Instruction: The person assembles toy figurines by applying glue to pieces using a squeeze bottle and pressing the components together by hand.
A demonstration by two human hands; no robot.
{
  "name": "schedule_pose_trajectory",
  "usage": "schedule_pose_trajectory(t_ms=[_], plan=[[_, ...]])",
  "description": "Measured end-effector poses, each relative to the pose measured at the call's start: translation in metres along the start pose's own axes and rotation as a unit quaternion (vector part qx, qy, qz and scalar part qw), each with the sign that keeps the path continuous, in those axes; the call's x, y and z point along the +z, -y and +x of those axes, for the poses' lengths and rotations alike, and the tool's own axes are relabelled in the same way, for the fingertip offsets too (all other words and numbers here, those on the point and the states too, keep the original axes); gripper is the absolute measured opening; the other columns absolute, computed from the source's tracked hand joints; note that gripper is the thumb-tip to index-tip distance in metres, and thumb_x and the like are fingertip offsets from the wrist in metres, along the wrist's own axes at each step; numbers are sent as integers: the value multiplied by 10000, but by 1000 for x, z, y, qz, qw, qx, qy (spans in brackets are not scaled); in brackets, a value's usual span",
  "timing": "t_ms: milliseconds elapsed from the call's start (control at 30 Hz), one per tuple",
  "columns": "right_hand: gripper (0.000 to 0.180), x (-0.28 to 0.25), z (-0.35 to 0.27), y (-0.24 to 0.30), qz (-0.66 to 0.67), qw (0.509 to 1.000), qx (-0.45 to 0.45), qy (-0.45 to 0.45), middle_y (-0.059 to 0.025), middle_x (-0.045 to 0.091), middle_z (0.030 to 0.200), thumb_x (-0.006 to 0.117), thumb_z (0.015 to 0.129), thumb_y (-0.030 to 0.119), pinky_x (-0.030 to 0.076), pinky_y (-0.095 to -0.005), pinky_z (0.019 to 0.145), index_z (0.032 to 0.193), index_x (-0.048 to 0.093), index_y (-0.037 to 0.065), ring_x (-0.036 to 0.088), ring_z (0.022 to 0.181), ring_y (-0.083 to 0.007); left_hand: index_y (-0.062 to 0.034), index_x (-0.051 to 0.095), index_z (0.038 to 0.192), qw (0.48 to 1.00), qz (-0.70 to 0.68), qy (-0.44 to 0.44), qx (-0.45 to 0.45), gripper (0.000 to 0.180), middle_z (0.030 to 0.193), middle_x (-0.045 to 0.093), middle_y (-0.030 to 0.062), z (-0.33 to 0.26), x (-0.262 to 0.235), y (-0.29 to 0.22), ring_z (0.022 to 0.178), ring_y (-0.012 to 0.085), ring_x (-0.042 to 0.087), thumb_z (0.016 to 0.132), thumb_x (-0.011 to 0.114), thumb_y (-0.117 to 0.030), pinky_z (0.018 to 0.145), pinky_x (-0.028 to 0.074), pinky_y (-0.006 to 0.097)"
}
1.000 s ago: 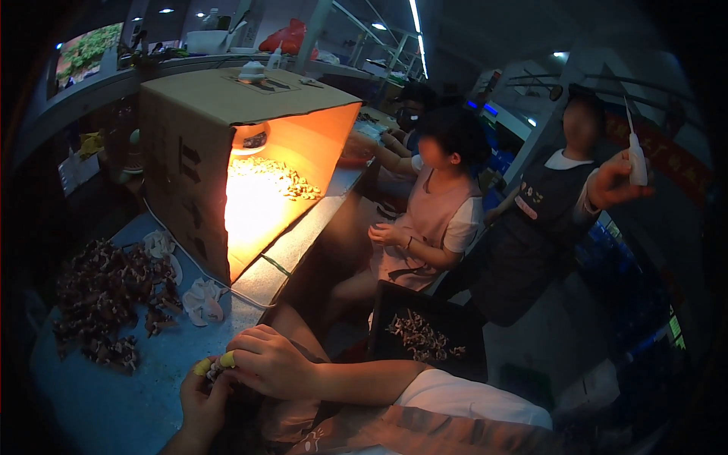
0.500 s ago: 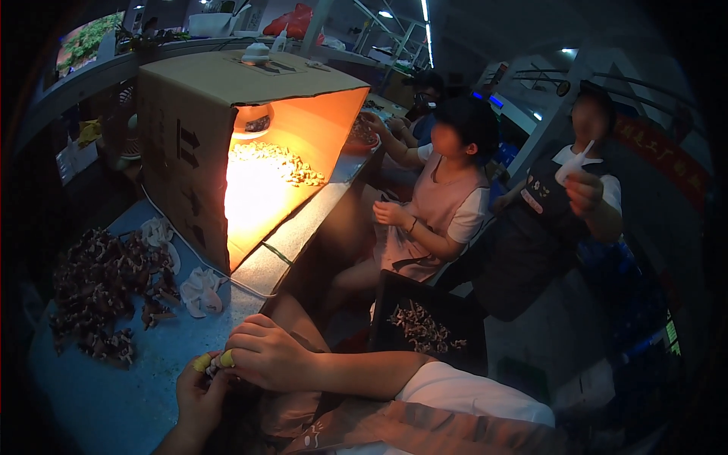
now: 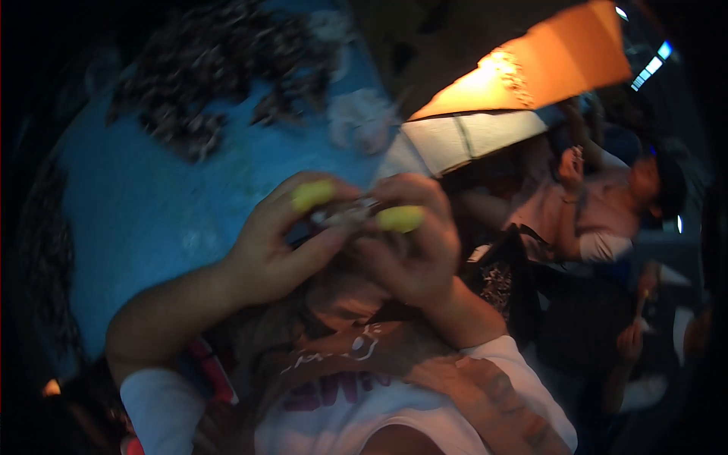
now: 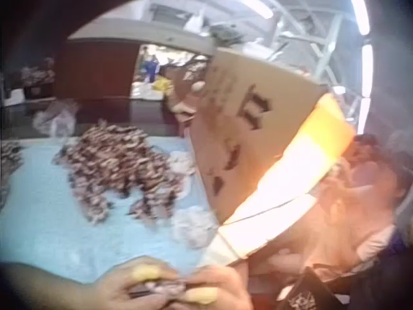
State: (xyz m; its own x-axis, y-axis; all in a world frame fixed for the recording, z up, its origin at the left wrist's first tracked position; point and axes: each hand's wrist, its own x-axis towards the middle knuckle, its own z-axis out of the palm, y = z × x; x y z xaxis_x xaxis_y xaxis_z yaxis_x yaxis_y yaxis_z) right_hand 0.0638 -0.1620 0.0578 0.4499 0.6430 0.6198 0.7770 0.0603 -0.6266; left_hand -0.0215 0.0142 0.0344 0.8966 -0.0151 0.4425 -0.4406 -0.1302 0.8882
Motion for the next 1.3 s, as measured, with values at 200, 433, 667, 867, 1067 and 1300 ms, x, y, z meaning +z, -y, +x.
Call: schedule_pose_trajectory(t_ms=[200, 433, 667, 867, 1067, 1300], plan=[[187, 13, 3, -9, 141, 986, 90, 9, -169, 506, 1085, 628, 745, -36, 415, -359, 896, 926, 586, -17, 494, 1069, -269, -20, 531, 1124, 996, 84, -33, 18, 364, 1162, 501, 165, -4, -4, 2, 1055, 277, 516, 772, 588, -94, 890, 418, 354], [216, 17, 11, -16, 116, 986, 102, 65, -174, 482, 1132, 625, 739, -53, 419, -372, 897, 947, 580, -12, 466, 1115, -276, -23, 563, 1081, 992, 108, -60, 31, 370, 1147, 518, 176, -4, -10, 8, 1034, 301, 530, 717, 601, -76, 870, 431, 373], [224, 24, 8, -21, 190, 965, 180, 12, -181, 372, 1280, 658, 734, 6, 270, -395, 1015, 930, 551, 21, 351, 1222, -276, 1, 503, 1148, 982, 166, -67, 56, 455, 1214, 471, 203, -3, -4, 11, 1050, 324, 517, 707, 603, -44, 871, 435, 368], [140, 23, 3, -24, 133, 974, 183, -13, -183, 385, 1282, 671, 736, 29, 249, -390, 1023, 834, 572, 19, 355, 1211, -263, 13, 456, 1202, 975, 194, -86, 68, 515, 1257, 433, 215, -3, 0, 12, 1084, 326, 495, 716, 624, -14, 898, 418, 374], [100, 32, -3, -23, 207, 953, 217, -46, -174, 391, 1274, 661, 745, 9, 293, -376, 999, 802, 582, -11, 369, 1196, -249, 36, 427, 1239, 968, 221, -83, 86, 522, 1301, 399, 234, -4, 1, 14, 1129, 343, 467, 743, 579, -27, 921, 401, 386], [284, 26, 11, -14, 215, 962, 167, -11, -163, 394, 1237, 657, 701, -84, 400, -339, 939, 953, 534, -37, 433, 1144, -226, 36, 484, 1205, 972, 211, -29, 96, 465, 1243, 475, 230, -2, -10, 13, 1075, 340, 524, 763, 500, -109, 869, 421, 394]])
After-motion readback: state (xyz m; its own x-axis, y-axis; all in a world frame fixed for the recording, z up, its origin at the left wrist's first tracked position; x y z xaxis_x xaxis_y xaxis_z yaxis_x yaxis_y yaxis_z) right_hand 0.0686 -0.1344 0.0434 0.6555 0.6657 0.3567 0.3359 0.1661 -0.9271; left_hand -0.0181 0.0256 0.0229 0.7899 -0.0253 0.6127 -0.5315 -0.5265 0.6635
